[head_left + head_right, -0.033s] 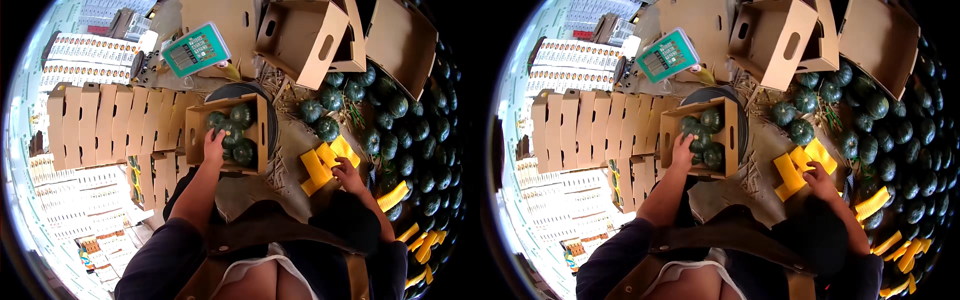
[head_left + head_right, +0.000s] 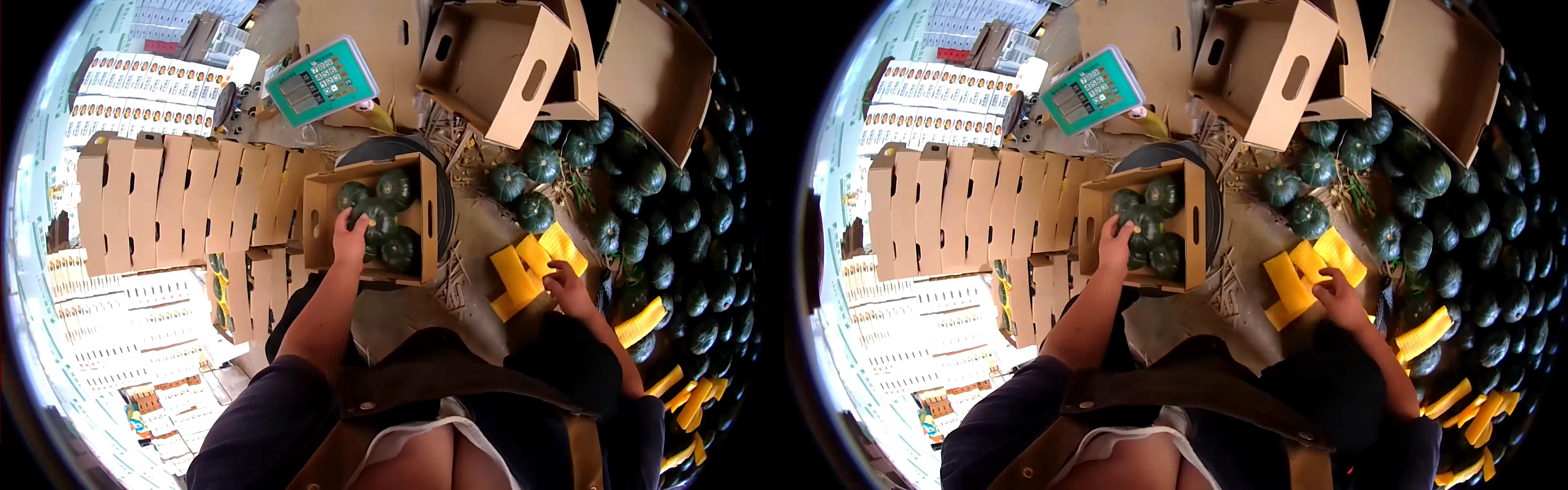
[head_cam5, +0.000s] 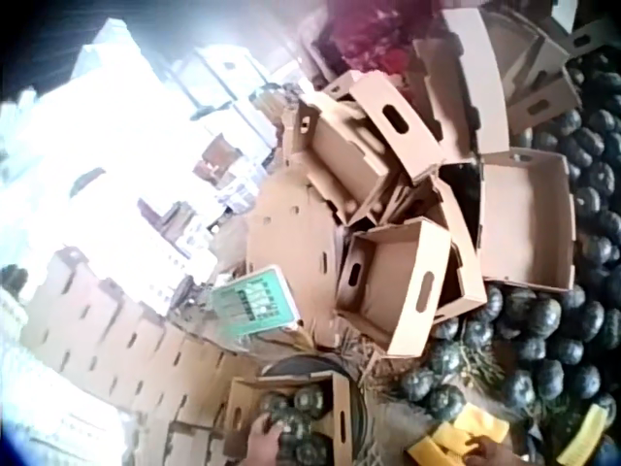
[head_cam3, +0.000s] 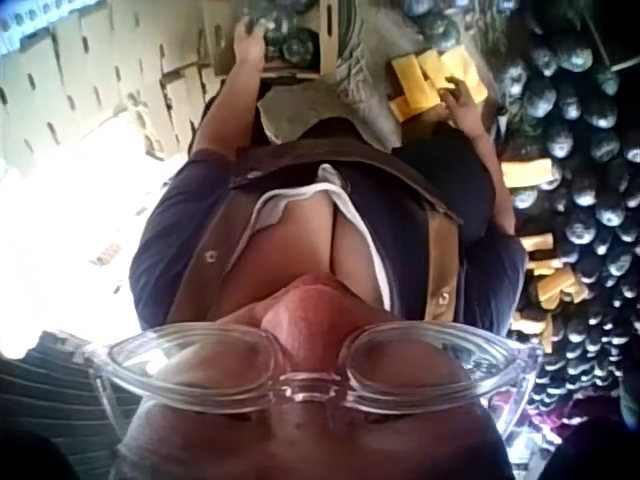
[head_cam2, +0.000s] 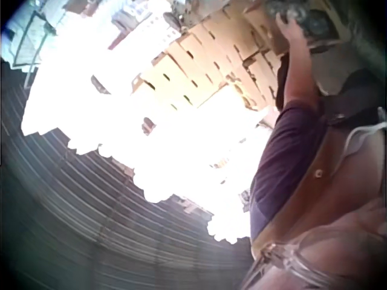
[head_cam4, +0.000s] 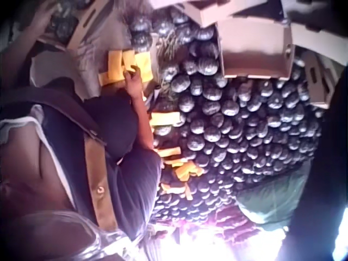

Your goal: The person places yellow foam sleeves over green squash, arranges the sleeved squash into cardboard boxes, and stacks the boxes.

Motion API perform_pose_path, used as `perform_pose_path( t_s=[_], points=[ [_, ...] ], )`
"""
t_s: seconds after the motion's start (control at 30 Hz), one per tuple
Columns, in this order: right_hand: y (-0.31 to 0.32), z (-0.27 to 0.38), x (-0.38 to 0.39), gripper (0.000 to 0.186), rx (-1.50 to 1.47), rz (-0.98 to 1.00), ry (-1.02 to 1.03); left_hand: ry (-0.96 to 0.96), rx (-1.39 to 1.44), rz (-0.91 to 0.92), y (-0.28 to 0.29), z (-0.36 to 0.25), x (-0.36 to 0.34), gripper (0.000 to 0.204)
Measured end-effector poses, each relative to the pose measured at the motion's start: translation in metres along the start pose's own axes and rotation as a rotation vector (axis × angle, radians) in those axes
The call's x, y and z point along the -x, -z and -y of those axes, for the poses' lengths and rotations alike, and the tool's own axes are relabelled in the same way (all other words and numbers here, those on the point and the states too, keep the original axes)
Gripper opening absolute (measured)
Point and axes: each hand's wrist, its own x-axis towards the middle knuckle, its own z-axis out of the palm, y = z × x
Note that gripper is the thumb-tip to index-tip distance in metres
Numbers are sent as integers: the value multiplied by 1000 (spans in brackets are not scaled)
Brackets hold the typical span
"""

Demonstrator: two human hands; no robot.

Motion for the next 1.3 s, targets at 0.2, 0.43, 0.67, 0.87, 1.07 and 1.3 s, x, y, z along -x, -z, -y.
perform_pose_path(
  t_s=[0.2, 0.43, 0.67, 0.87, 1.07, 1.3],
  points=[
    [-1, -85, 2, 37, 196, -105, -70, -382, -595, -51, 15, 17, 2, 44],
    [-11, -143, 28, 29, 250, -9, -10, -462, -648, -66, 11, 5, 23, 47],
    [-11, -152, 23, 36, 74, -56, -5, -536, -650, -135, 10, -1, 7, 55],
    [-5, -135, 32, 34, 250, -110, -90, -689, -907, -64, -14, -4, -2, 74],
    [-4, -135, 13, 38, 228, -62, -27, -461, -1179, 26, -18, -5, -1, 90],
    [-10, -98, 7, 48, -67, -58, 79, -744, -760, 340, -54, -29, 71, 83]
  ],
)
